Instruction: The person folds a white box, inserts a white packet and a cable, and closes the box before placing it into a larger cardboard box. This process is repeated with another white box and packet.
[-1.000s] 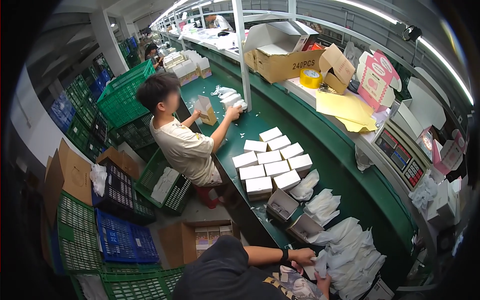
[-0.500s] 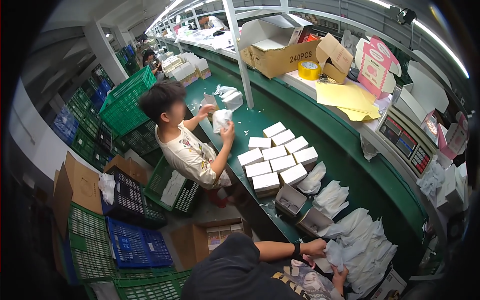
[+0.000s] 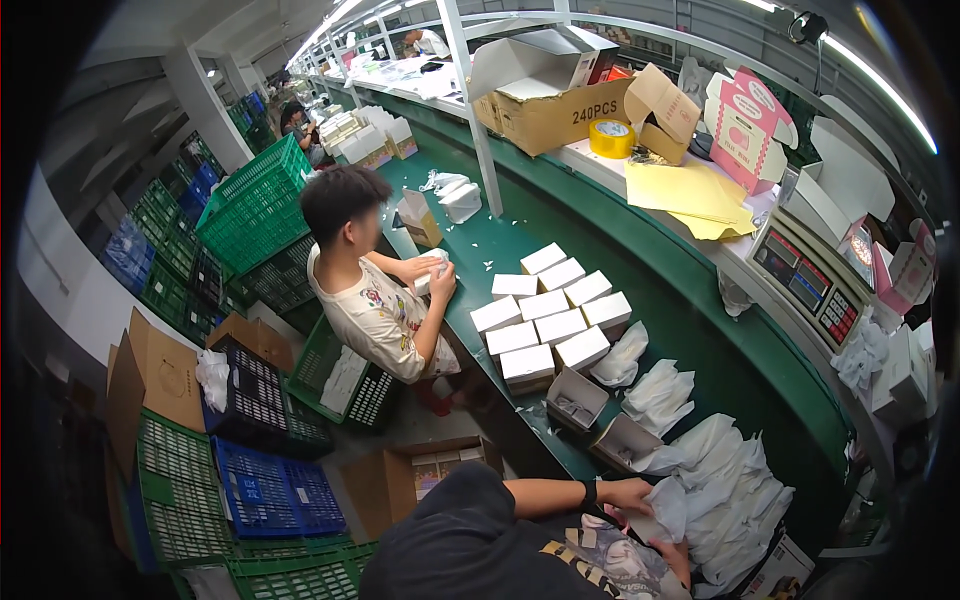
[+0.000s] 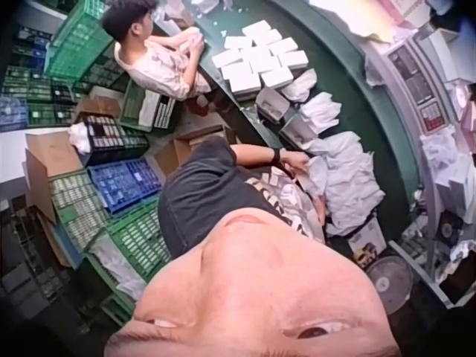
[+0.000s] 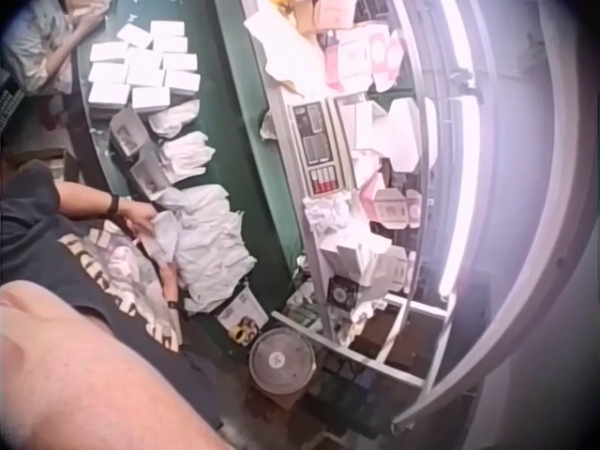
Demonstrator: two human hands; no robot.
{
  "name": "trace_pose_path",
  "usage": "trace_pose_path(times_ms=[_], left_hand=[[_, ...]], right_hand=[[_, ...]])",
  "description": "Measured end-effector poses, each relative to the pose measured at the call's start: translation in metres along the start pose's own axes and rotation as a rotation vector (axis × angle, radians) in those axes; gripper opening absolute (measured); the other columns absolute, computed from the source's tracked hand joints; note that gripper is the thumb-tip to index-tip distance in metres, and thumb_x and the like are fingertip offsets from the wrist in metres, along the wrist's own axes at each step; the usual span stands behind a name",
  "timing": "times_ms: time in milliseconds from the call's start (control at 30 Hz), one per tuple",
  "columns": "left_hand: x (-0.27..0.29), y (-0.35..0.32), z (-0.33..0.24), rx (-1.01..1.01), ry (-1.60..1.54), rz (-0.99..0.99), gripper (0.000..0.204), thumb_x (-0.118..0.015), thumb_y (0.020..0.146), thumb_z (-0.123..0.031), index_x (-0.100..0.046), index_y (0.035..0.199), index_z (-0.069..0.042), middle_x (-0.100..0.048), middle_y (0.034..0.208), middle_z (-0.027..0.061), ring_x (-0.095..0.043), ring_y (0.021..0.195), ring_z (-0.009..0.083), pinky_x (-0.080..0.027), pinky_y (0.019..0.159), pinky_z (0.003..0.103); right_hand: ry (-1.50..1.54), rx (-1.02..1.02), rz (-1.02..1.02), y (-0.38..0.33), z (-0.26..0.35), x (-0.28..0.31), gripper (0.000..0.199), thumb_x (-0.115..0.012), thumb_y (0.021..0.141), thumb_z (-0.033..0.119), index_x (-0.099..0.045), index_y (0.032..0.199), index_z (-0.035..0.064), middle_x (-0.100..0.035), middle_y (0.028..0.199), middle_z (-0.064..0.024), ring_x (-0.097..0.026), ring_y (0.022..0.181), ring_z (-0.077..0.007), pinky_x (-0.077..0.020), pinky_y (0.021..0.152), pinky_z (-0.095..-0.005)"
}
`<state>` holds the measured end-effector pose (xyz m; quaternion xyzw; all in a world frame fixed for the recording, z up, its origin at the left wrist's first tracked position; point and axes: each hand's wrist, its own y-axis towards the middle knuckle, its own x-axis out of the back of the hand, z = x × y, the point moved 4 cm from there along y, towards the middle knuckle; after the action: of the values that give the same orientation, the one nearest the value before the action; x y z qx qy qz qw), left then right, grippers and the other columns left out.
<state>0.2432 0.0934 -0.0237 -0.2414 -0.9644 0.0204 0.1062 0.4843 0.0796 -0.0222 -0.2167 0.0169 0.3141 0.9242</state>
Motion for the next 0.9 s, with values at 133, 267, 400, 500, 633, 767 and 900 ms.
trace_pose_path(times_ms=[133, 267, 400, 500, 633, 767, 900], left_hand=[[-0.007, 0.002, 0.021, -0.004, 0.204, 0.013, 0.040, -0.075, 0.077, -0.032, -0.070, 0.102, -0.001, -0.069, 0.094, 0.0245, -0.067, 0.085, 0.0396, -0.052, 0.075, 0.045], [-0.006, -0.002, 0.006, -0.051, 0.151, 0.032, 0.040, -0.073, 0.081, -0.036, -0.070, 0.097, 0.000, -0.069, 0.084, 0.0233, -0.068, 0.075, 0.0372, -0.053, 0.070, 0.043], [-0.005, 0.006, 0.020, 0.054, 0.117, -0.034, 0.041, -0.073, 0.077, -0.038, -0.071, 0.092, 0.001, -0.068, 0.086, 0.0254, -0.067, 0.078, 0.0422, -0.052, 0.069, 0.047], [-0.006, 0.009, 0.022, 0.146, 0.142, -0.067, 0.039, -0.070, 0.078, -0.036, -0.070, 0.089, 0.002, -0.068, 0.086, 0.0258, -0.067, 0.078, 0.0428, -0.053, 0.069, 0.048], [-0.013, 0.021, 0.048, 0.105, 0.345, -0.215, 0.036, -0.067, 0.080, -0.028, -0.068, 0.098, 0.002, -0.068, 0.084, 0.0251, -0.066, 0.078, 0.0441, -0.053, 0.069, 0.049], [-0.011, 0.013, 0.043, 0.276, 0.343, -0.306, 0.042, -0.069, 0.079, -0.021, -0.061, 0.114, 0.001, -0.068, 0.091, 0.0237, -0.066, 0.085, 0.0451, -0.053, 0.074, 0.051], [-0.021, 0.018, 0.037, -0.138, 0.533, -0.356, 0.060, -0.072, 0.075, -0.020, -0.052, 0.128, -0.001, -0.064, 0.113, 0.0228, -0.065, 0.095, 0.0440, -0.053, 0.080, 0.050]], right_hand=[[-0.336, -0.045, -0.088, 0.009, -0.006, 0.005, 0.039, -0.076, 0.083, 0.013, -0.065, 0.117, -0.0028, -0.070, 0.108, -0.0121, -0.066, 0.095, -0.0215, -0.0501, 0.084, -0.0344], [-0.303, 0.057, -0.287, 0.017, -0.030, 0.020, 0.030, -0.080, 0.079, 0.012, -0.069, 0.102, -0.0035, -0.072, 0.092, -0.0096, -0.065, 0.081, -0.0168, -0.0501, 0.076, -0.0327], [-0.364, -0.006, -0.300, 0.025, -0.037, 0.029, 0.030, -0.079, 0.080, 0.011, -0.069, 0.104, -0.0036, -0.072, 0.094, -0.0093, -0.065, 0.082, -0.0168, -0.0498, 0.076, -0.0321], [-0.144, 0.007, -0.417, 0.024, -0.031, 0.018, 0.032, -0.079, 0.081, 0.010, -0.068, 0.107, -0.0034, -0.071, 0.098, -0.0089, -0.065, 0.085, -0.0172, -0.0497, 0.078, -0.0315], [0.045, -0.023, -0.430, 0.033, -0.042, 0.018, 0.033, -0.079, 0.081, 0.009, -0.068, 0.109, -0.0025, -0.071, 0.100, -0.0080, -0.065, 0.088, -0.0179, -0.0497, 0.080, -0.0312], [-0.123, -0.043, -0.400, 0.039, -0.039, 0.017, 0.029, -0.075, 0.084, 0.013, -0.066, 0.106, -0.0038, -0.070, 0.094, -0.0090, -0.064, 0.081, -0.0189, -0.0503, 0.077, -0.0316], [-0.259, -0.070, -0.424, 0.044, -0.056, 0.029, 0.027, -0.073, 0.084, 0.010, -0.063, 0.107, -0.0015, -0.068, 0.090, -0.0069, -0.063, 0.081, -0.0187, -0.0502, 0.079, -0.0320]])
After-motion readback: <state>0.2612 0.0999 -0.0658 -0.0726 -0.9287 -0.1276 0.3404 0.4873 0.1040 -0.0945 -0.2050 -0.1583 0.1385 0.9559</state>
